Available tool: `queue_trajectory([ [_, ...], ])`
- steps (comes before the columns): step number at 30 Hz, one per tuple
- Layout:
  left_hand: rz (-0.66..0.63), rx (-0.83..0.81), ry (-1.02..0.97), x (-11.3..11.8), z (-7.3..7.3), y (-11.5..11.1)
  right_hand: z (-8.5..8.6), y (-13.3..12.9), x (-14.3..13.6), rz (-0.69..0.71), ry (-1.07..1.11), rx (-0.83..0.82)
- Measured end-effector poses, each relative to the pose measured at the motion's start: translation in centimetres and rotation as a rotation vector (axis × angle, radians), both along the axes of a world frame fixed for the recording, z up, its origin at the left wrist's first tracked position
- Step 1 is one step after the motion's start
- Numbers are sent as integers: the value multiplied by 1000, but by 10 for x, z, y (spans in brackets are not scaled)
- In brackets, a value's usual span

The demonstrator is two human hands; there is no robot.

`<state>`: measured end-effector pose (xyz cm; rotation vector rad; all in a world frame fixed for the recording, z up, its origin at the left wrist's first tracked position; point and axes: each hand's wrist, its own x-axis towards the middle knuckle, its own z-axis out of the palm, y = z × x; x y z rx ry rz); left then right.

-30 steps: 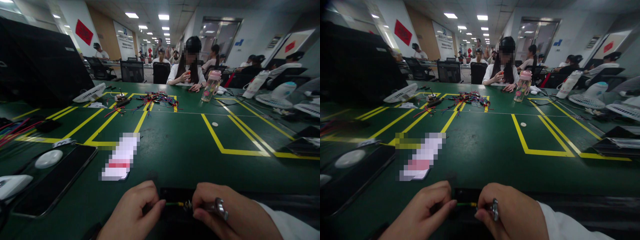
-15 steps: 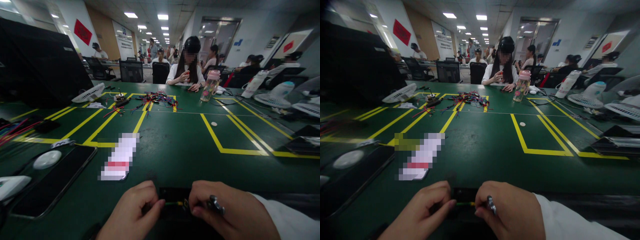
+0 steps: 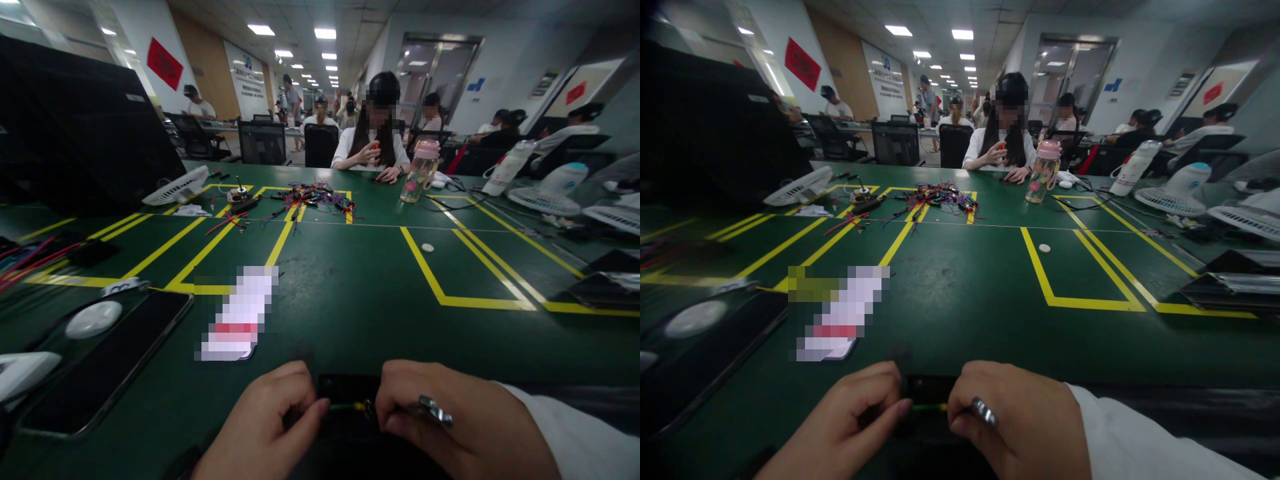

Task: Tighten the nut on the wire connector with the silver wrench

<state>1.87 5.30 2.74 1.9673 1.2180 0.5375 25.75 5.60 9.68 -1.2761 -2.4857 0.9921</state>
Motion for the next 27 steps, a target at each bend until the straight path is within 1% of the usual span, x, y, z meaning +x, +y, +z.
queue_trajectory([
  [9,7,-8,9,1,0,-1,2,4,0,34,20,-35],
  [19,11,-3,3,2,2,0,0,3,2,24,39,-37],
  [24,6,-16,11,2,2,-1,1,2,1,-9,25,-23],
  [27,15,-22,16,2,2,0,2,2,1,7,30,-14],
])
